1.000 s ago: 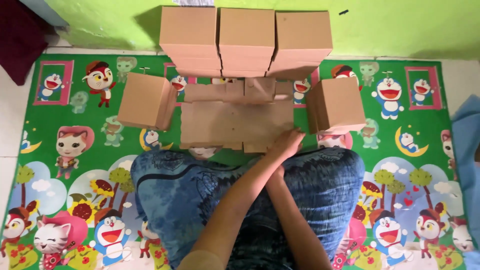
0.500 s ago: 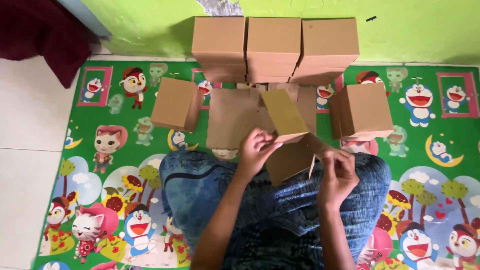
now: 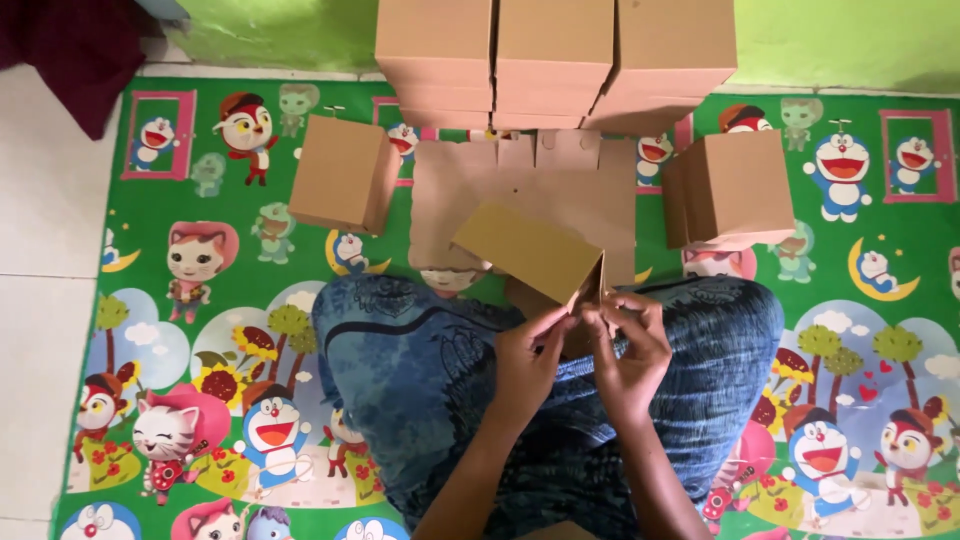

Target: Folding flat cardboard templates into small boxes and stacking them.

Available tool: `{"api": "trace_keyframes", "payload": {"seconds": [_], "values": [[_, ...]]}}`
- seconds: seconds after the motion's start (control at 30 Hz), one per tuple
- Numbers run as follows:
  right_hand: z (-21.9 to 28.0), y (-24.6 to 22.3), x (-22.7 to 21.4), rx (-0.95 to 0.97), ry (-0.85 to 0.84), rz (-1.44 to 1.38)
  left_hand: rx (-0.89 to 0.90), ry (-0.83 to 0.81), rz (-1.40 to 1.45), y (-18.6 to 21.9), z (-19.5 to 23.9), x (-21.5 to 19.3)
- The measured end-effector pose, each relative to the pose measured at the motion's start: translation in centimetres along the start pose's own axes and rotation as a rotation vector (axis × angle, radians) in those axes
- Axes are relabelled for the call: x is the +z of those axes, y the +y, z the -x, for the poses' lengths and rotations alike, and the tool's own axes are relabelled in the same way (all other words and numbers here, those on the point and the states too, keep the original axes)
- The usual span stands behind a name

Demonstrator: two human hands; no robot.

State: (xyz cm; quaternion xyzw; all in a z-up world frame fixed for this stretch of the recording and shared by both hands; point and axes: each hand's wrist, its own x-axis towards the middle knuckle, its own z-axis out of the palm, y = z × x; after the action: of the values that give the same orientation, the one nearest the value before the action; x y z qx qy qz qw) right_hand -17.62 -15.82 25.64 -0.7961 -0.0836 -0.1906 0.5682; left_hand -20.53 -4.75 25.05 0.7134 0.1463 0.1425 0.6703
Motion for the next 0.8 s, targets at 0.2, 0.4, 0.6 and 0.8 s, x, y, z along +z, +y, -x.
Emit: {"api": "trace_keyframes", "payload": {"seconds": [0.2,0.4,0.6,0.8], "values": [[0.1,-1.1,0.1,-0.040,-0.015,0.024,-0.009,0.003,0.088,-1.0,0.3,-1.1],[-0.5,-1.5,-0.6,0.081,-0.170,-0.145,-0.073,0.016,0.239,-3.3,-0.4,-2.4],[-1.2,-1.9,-0.8,0.042,-0.170,-0.106,-0.030,-0.028,0.279,-0.6,-0.2,-1.7],[-1.2,-1.4,-1.0,-0.007,-0.197,-0.077,-0.024,-0.046,0.221,0.2,-0.5,-1.9]]}}
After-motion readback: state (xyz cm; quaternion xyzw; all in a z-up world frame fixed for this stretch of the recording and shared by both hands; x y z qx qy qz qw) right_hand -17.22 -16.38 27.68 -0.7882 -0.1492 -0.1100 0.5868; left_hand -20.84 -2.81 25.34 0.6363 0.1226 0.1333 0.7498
